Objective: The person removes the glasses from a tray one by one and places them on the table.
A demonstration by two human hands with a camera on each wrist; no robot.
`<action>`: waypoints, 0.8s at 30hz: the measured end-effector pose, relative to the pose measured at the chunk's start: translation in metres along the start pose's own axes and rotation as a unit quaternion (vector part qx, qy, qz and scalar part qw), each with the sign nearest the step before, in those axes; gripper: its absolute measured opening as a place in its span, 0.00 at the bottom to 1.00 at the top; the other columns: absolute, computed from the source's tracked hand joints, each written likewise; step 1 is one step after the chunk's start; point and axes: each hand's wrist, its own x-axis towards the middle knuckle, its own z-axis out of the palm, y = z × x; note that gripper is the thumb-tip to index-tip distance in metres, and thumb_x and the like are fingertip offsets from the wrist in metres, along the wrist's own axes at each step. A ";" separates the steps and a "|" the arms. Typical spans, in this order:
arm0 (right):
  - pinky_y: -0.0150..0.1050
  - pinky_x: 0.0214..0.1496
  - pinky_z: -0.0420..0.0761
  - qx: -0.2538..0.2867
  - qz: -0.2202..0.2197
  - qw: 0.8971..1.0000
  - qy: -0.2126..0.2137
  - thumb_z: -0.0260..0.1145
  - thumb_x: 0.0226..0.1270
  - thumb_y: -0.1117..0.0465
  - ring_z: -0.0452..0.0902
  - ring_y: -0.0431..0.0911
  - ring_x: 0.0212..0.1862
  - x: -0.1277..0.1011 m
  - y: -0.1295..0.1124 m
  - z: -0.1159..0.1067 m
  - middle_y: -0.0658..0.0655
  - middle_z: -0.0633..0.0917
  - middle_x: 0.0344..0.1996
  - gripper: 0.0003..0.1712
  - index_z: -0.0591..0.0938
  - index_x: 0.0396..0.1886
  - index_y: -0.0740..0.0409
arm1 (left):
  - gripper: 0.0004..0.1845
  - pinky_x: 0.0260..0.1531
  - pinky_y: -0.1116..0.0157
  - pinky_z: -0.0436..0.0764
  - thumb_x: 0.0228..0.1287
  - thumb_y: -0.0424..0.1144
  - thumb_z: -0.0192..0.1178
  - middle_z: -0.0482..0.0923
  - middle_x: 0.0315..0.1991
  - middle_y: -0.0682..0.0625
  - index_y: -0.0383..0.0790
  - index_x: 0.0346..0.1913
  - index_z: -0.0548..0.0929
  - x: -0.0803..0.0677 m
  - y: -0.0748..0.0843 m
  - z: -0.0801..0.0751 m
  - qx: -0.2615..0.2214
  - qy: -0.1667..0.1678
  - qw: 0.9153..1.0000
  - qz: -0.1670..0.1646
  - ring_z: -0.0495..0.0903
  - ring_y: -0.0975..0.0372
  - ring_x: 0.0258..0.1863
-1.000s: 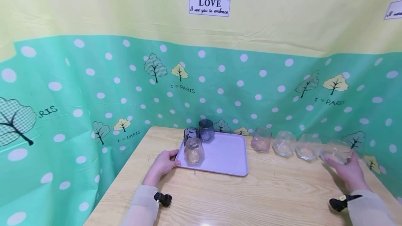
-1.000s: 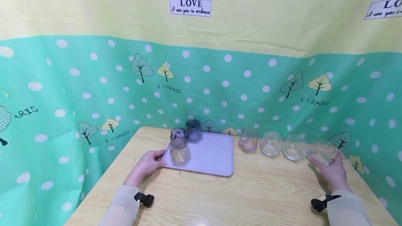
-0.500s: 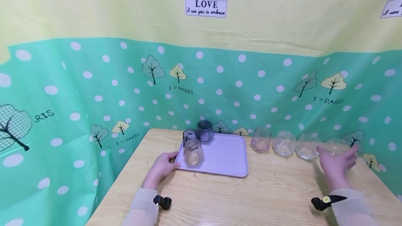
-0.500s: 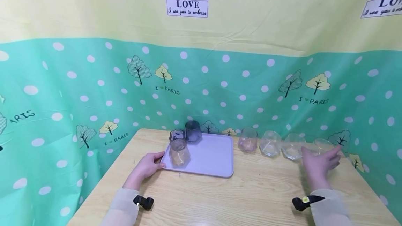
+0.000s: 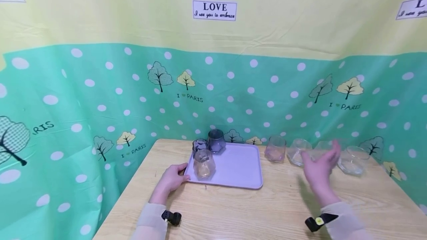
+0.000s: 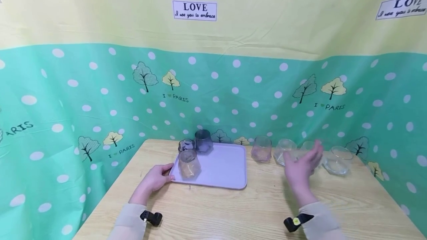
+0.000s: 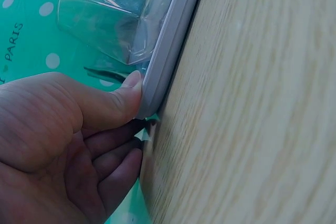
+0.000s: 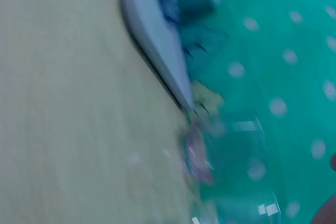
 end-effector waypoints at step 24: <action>0.65 0.73 0.56 -0.008 -0.039 0.934 -0.354 0.78 0.55 0.51 0.55 0.67 0.73 -0.113 -0.036 0.165 0.72 0.57 0.74 0.63 0.46 0.81 0.47 | 0.30 0.69 0.43 0.63 0.61 0.34 0.68 0.73 0.66 0.37 0.33 0.67 0.75 -0.003 0.002 -0.001 0.002 -0.001 1.000 0.004 0.66 0.40 0.68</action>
